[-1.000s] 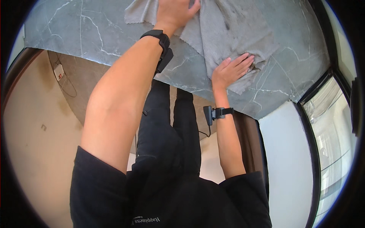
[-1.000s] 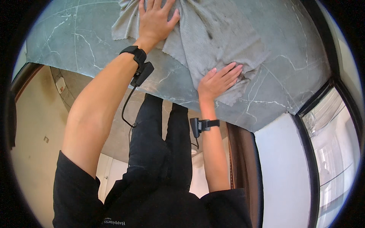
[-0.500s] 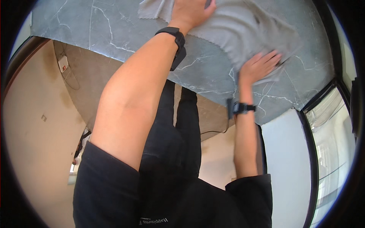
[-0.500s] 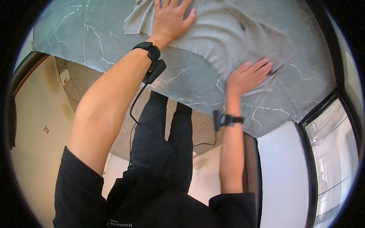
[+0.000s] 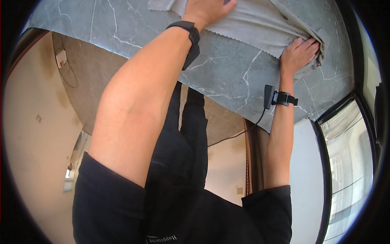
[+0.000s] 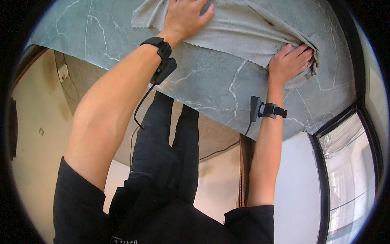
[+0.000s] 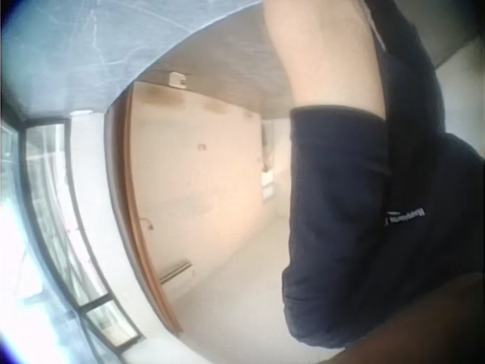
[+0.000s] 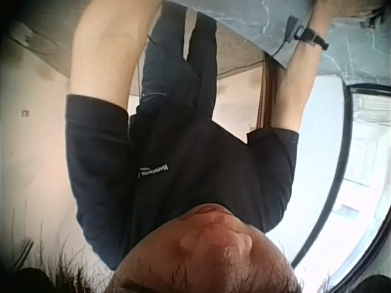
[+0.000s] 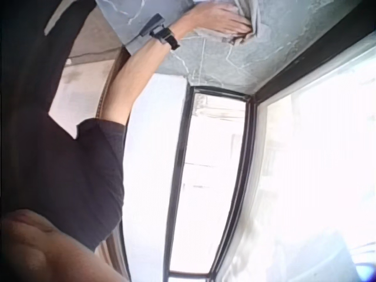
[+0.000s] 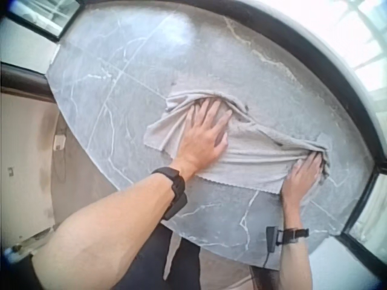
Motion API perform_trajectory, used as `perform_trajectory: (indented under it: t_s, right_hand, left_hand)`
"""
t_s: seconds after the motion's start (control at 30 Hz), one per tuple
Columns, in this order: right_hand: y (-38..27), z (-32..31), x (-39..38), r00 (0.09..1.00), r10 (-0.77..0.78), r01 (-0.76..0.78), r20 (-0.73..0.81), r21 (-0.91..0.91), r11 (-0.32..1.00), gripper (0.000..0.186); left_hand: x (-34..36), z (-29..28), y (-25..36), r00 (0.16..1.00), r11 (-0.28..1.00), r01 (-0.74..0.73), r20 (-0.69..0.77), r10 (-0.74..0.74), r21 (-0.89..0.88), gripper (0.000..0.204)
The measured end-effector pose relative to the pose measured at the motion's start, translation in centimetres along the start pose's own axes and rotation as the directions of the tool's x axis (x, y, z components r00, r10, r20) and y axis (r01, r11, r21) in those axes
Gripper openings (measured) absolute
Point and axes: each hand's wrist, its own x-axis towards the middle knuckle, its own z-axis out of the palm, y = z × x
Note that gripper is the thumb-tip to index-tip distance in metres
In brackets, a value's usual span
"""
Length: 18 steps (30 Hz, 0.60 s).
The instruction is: Wipe a stone countertop near a window with a grey cloth.
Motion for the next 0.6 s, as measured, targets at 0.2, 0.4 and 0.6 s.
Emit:
perform_trajectory:
  t_s: [0.2, 0.4, 0.6]
  right_hand:
    - [-4.2, -1.4, -9.9, 0.980, 0.179, -0.184, 0.086, 0.044, 0.982, 0.065]
    - [-5.9, -3.3, -14.4, 0.981, 0.128, -0.141, 0.144, 0.081, 0.987, 0.067]
    - [1.1, -1.0, -3.8, 0.983, -0.124, 0.120, 0.134, 0.041, 0.992, 0.064]
  left_hand:
    - [0.1, -0.1, -0.1, 0.999, 1.000, 0.022, 0.035, -0.021, -0.019, 0.059]
    - [-0.2, -0.2, -0.1, 0.997, 0.999, 0.032, 0.071, -0.031, -0.019, 0.062]
    - [-0.4, 0.0, -0.1, 0.999, 0.999, 0.034, 0.040, -0.033, -0.027, 0.062]
